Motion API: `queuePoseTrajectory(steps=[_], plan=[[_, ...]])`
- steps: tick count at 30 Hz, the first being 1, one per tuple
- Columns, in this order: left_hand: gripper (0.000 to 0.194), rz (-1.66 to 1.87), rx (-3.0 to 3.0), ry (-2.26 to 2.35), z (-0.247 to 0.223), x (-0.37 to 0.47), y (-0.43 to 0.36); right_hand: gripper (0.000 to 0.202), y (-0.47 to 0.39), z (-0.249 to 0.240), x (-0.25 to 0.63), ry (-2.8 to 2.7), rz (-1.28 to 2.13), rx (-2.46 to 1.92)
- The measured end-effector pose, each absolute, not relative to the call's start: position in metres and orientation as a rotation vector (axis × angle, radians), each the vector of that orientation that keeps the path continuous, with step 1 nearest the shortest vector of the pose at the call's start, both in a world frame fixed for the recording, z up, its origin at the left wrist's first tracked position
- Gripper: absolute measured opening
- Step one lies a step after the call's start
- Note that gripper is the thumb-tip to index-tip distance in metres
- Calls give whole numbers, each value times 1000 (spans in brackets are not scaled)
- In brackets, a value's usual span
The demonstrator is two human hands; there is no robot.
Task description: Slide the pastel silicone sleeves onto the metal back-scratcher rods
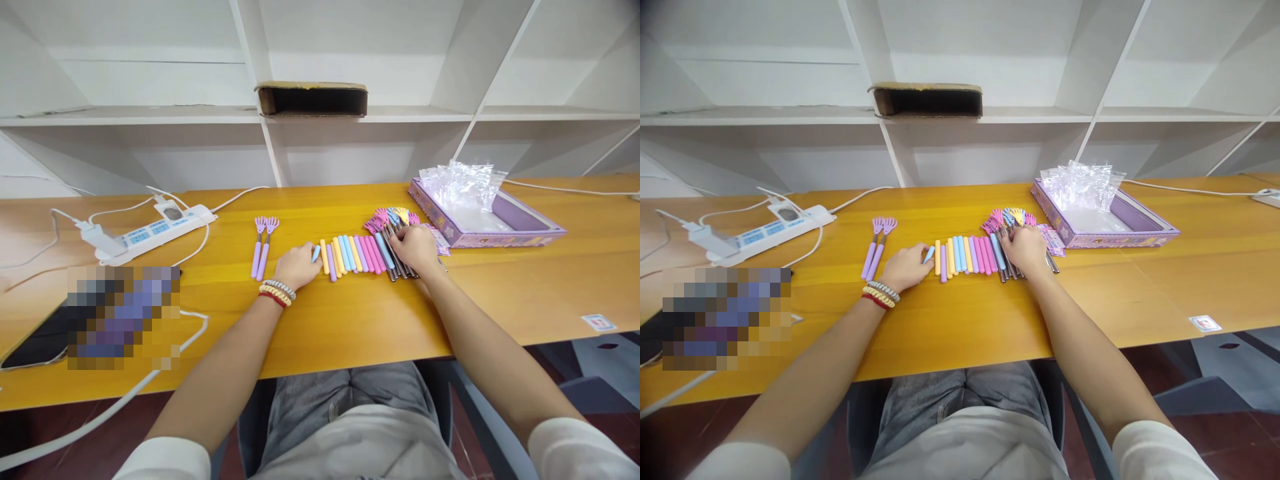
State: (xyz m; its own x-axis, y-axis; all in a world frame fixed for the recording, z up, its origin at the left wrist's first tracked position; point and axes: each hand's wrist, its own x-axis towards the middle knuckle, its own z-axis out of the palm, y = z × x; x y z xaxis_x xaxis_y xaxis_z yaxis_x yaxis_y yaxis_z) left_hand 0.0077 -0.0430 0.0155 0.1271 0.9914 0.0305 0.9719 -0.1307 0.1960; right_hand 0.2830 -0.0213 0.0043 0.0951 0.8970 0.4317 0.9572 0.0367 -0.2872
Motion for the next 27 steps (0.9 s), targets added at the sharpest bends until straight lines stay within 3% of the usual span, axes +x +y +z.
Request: queuePoseTrajectory(steps=[8, 20, 27], plan=[[37, 280, 2196, 2002, 15, 6, -41, 28, -27, 16, 276, -1659, -84, -1631], [33, 436, 2234, 1836, 17, 9, -46, 26, -33, 17, 271, -1591, 310, -1376], [31, 531, 2261, 1817, 10, 8, -43, 42, -41, 24, 266, -1808, 317, -1430]])
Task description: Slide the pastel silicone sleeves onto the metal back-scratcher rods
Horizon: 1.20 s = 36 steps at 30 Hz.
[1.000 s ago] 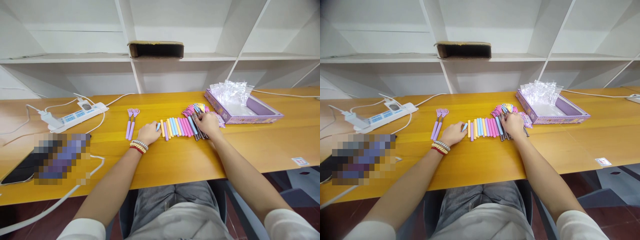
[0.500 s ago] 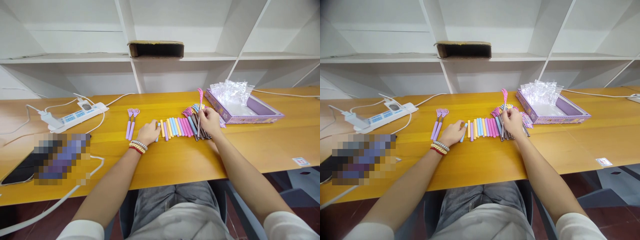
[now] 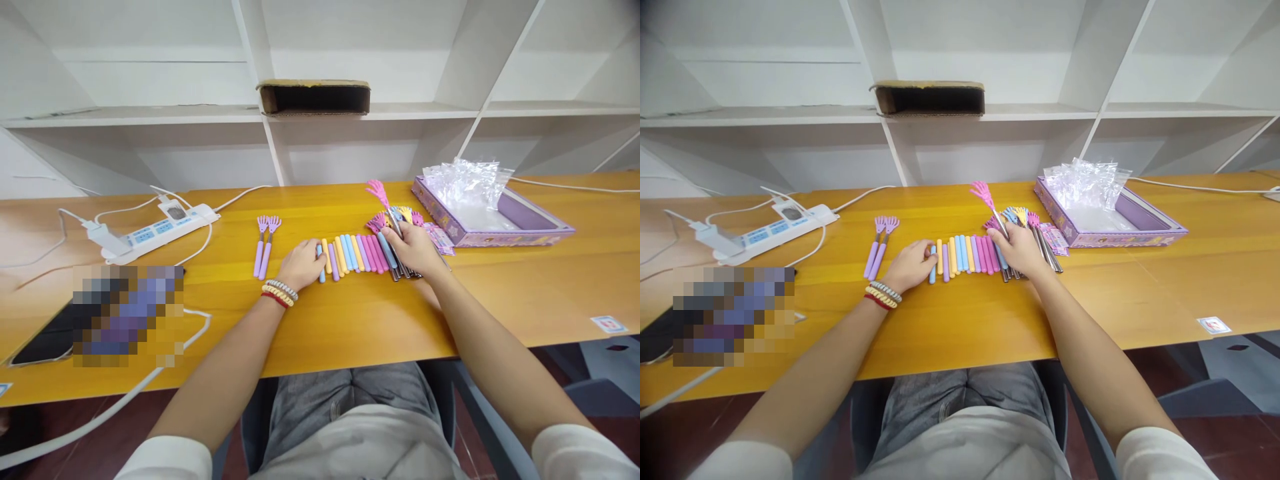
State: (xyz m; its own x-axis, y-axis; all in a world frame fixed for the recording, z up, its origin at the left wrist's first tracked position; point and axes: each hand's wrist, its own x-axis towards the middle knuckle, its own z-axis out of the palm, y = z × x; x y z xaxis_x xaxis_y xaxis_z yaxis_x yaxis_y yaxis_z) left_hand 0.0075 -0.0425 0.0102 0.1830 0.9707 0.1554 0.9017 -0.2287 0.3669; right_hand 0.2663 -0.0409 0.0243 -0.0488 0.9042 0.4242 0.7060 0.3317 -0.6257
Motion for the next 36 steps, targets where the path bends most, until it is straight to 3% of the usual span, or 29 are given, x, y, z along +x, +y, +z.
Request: queuePoseTrajectory(steps=[5, 13, 18, 25, 29, 36], plan=[[29, 490, 2269, 1807, 11, 7, -42, 42, -44, 29, 277, -2106, 325, -1349], [28, 453, 2302, 1778, 9, 5, -42, 63, -42, 21, 284, -2450, 336, -1429], [31, 452, 2325, 1761, 7, 5, -40, 99, -38, 12, 280, -2493, 350, -1348], [34, 456, 2326, 1755, 6, 7, -39, 119, -26, 21, 273, -2512, 391, -1338], [35, 476, 2322, 1740, 6, 6, -39, 115, -20, 25, 269, -2571, 381, -1367], [36, 464, 2324, 1733, 5, 5, -39, 89, -20, 26, 265, -2617, 359, -1442]])
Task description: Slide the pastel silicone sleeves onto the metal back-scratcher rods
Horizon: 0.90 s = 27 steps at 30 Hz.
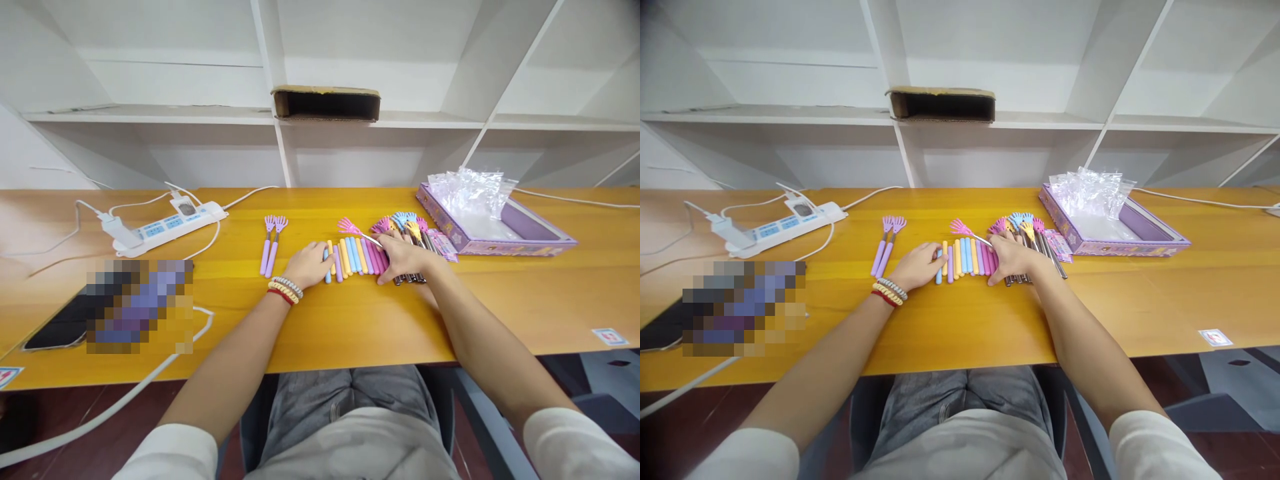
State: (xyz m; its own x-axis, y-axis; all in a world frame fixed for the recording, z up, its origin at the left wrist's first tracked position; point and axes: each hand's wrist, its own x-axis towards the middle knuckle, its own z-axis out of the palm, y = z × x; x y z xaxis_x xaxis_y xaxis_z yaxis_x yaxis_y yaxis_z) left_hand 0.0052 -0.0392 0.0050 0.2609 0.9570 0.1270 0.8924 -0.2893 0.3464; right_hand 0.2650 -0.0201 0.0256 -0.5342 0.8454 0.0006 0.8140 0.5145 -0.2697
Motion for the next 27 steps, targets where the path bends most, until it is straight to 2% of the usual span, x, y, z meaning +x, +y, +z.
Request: queuePoseTrajectory(steps=[9, 15, 19, 22, 27], plan=[[37, 478, 2300, 1734, 5, 5, -39, 65, -23, 30, 267, -2572, 288, -1408], [39, 522, 2240, 1784, 5, 5, -38, 67, -29, 36, 272, -2451, 224, -1262], [42, 712, 2192, 1818, 11, 6, -41, 74, -40, 34, 260, -2331, 95, -1135], [39, 902, 2222, 1602, 18, 11, -47, 78, -55, 31, 241, -2308, -61, -1030], [36, 826, 2050, 1151, 22, 31, -63, 69, -75, 31, 214, -2379, -114, -906]])
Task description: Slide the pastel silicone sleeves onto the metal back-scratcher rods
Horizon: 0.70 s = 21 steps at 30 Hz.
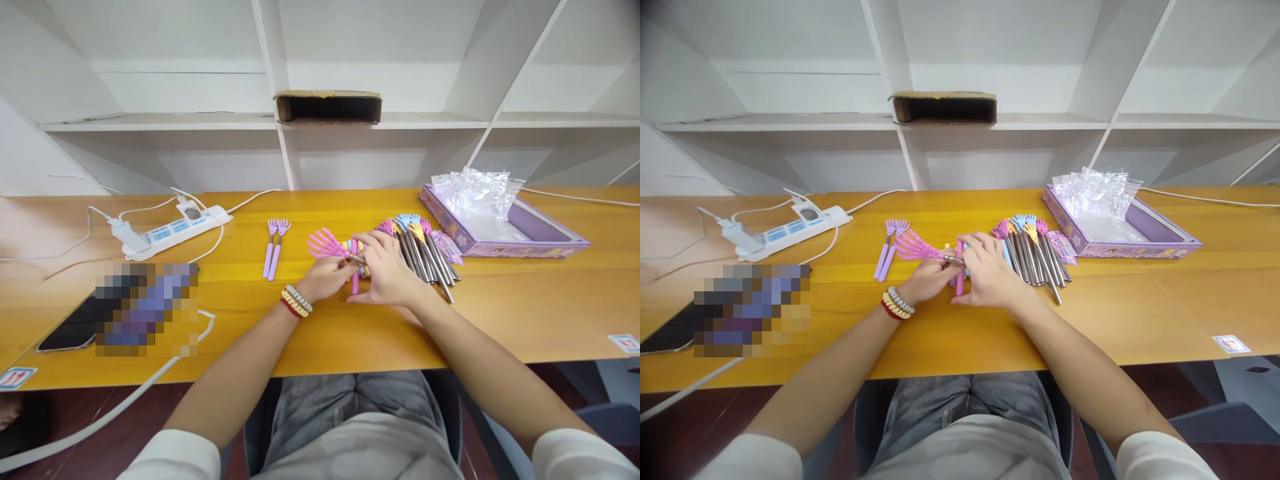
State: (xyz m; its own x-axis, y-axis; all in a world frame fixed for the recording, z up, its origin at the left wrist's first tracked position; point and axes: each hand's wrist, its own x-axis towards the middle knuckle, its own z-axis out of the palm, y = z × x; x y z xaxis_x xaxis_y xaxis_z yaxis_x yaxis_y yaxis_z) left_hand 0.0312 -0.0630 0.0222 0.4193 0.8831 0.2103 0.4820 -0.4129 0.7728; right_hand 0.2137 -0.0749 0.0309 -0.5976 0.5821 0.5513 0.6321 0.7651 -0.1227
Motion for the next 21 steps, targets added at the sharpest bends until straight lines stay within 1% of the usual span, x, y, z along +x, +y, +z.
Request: queuePoseTrajectory(steps=[2, 4, 5, 7, 8, 9, 11, 13, 15, 17, 21], plan=[[36, 913, 1914, 1113, 23, 38, -67, 74, -77, 32, 212, -2331, -12, -915], [34, 999, 1792, 1089, 24, 40, -68, 77, -74, 33, 215, -2181, 159, -964], [33, 1030, 1765, 1092, 25, 39, -67, 73, -71, 33, 217, -2060, 263, -987], [32, 1085, 1825, 1158, 28, 35, -66, 53, -64, 32, 223, -1765, 480, -994], [31, 1103, 1911, 1216, 29, 32, -65, 46, -60, 32, 226, -1619, 578, -970], [29, 1111, 2019, 1274, 29, 29, -64, 46, -57, 31, 229, -1495, 663, -930], [27, 1102, 2225, 1343, 28, 24, -62, 52, -51, 31, 233, -1308, 812, -846], [28, 1087, 2350, 1343, 26, 21, -60, 55, -48, 32, 236, -1168, 971, -790], [29, 1073, 2401, 1318, 22, 20, -58, 54, -48, 35, 238, -1051, 1120, -759], [29, 1041, 2426, 1305, 19, 20, -57, 48, -47, 36, 239, -975, 1199, -740], [30, 994, 2466, 1267, 18, 20, -56, 41, -45, 33, 241, -941, 1203, -764]])
